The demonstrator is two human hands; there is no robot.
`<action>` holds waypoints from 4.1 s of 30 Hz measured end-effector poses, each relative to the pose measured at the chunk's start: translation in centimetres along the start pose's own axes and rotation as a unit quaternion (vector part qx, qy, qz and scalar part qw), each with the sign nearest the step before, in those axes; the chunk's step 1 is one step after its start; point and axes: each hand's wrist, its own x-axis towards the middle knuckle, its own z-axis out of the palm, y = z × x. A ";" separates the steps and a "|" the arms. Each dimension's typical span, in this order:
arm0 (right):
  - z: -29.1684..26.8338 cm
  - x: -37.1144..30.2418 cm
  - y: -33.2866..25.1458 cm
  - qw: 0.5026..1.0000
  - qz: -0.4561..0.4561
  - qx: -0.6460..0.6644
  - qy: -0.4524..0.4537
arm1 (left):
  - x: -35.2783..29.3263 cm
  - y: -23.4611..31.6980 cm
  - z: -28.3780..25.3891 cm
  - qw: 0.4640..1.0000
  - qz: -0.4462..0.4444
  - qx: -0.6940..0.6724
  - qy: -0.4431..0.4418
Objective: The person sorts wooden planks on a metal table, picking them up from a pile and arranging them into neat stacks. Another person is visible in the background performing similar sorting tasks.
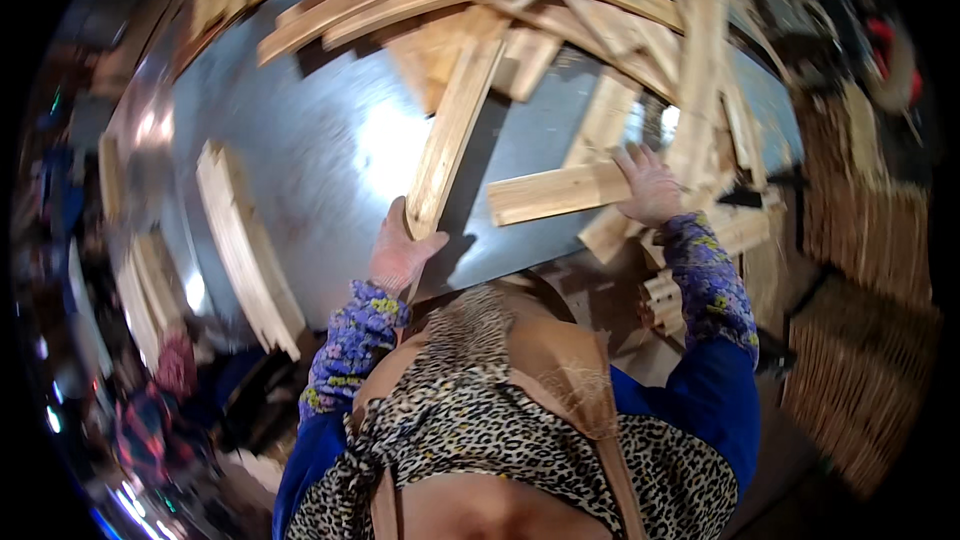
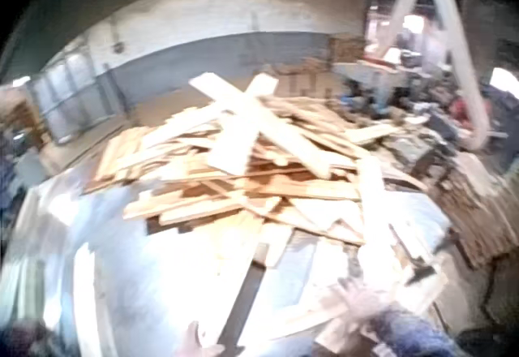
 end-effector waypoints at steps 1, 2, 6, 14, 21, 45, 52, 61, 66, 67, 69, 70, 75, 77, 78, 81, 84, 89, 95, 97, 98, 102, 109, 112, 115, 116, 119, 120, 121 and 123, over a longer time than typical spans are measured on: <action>-0.9 1.8 -0.6 0.996 -0.010 0.000 -0.088 | -0.9 -1.1 -1.6 0.999 -0.001 0.022 0.049; -2.9 3.4 -1.8 0.984 -0.012 -0.009 -0.176 | -1.6 -0.3 -3.4 0.997 -0.048 -0.008 0.062; -5.8 6.6 -7.7 0.978 -0.034 -0.034 -0.205 | -3.2 -3.3 -8.3 0.980 -0.112 -0.015 0.166; -14.4 14.6 -29.0 0.942 -0.143 0.282 -0.116 | -7.7 -3.2 -20.0 0.956 -0.099 0.276 -0.006; -2.9 18.4 -38.5 0.869 -0.137 0.400 -0.259 | -0.7 -8.0 -19.9 0.821 0.218 0.525 0.051; -7.1 22.9 -49.1 0.908 -0.083 0.411 0.007 | -8.6 -16.2 -46.4 0.952 0.039 -0.178 0.248; -9.1 27.6 -31.6 0.998 0.052 0.013 0.036 | -16.6 -45.3 -52.8 0.951 -0.128 -0.206 0.190; -13.5 31.8 -30.4 0.982 0.017 -0.032 -0.188 | -1.8 -22.5 -30.9 0.848 0.038 -0.471 0.240; -6.3 28.9 -32.5 0.764 -0.033 0.551 -0.334 | 3.0 -5.6 -12.8 0.967 0.071 -0.127 0.211; -5.7 28.7 -33.5 0.673 -0.019 0.624 -0.398 | 3.0 -3.1 -13.7 0.947 0.147 0.143 0.246; -6.7 26.3 -37.1 0.520 -0.003 0.730 -0.443 | 3.8 -4.1 -17.1 0.856 0.393 0.237 0.237; -5.6 26.1 -37.7 0.436 0.034 0.748 -0.499 | 4.0 -4.0 -19.5 0.853 0.392 0.300 0.172; -6.8 25.0 -45.6 0.483 -0.112 0.675 -0.546 | 4.8 -1.8 -29.7 0.722 0.471 0.508 -0.013; -9.0 26.4 -47.3 0.492 -0.020 0.660 -0.567 | 3.3 -2.5 -33.1 0.764 0.380 0.522 0.020; -4.8 30.2 -45.4 0.512 -0.082 0.663 -0.541 | 2.6 -3.2 -35.2 0.778 0.336 0.529 0.040; -3.5 37.3 -40.0 0.598 0.111 0.736 -0.298 | -1.0 -9.4 -41.8 0.790 0.142 0.561 0.203; -3.4 43.1 -37.9 0.463 0.247 0.840 -0.135 | -5.0 -13.9 -45.0 0.807 -0.121 0.500 0.291; -1.4 48.9 -40.5 0.362 0.265 0.893 0.019 | -7.2 -22.2 -47.3 0.771 -0.357 0.395 0.349; 1.8 51.1 -42.0 0.344 0.239 0.892 0.170 | -3.6 -26.4 -44.8 0.763 -0.186 0.425 0.451; 3.6 49.9 -38.0 0.314 0.192 0.918 0.144 | 2.9 -20.8 -42.6 0.836 -0.004 0.317 0.448; 2.8 47.5 -39.5 0.334 0.207 0.908 0.143 | 4.4 -17.5 -40.4 0.856 0.067 0.286 0.425; 0.5 32.5 -39.1 0.401 0.146 0.899 0.098 | 10.0 -4.5 -29.8 0.883 0.213 0.327 0.261; -0.4 16.4 -28.6 0.506 0.242 0.828 -0.019 | 11.3 -1.5 -13.5 0.904 -0.067 -0.266 -0.327; 3.1 17.8 -24.9 0.567 0.203 0.797 0.047 | 11.1 -0.6 -12.2 0.864 -0.122 -0.395 -0.288; -3.6 22.2 -25.4 0.431 0.196 0.877 0.086 | 9.9 0.3 -13.4 0.889 -0.131 -0.348 -0.266; -6.6 23.0 -25.5 0.449 0.248 0.856 0.068 | 8.9 0.7 -13.8 0.890 -0.138 -0.345 -0.265; -8.5 23.8 -26.4 0.487 0.371 0.788 0.066 | 4.4 1.4 -15.6 0.894 -0.150 -0.340 -0.249; -8.6 23.7 -27.2 0.497 0.407 0.763 0.073 | 2.3 0.1 -16.8 0.895 -0.152 -0.342 -0.241; -10.7 21.6 -30.1 0.517 0.421 0.744 0.038 | 0.0 -1.4 -18.1 0.897 -0.154 -0.352 -0.221; -5.1 17.3 -30.1 0.582 0.346 0.735 -0.022 | -4.1 -4.9 -18.9 0.979 -0.060 -0.155 -0.120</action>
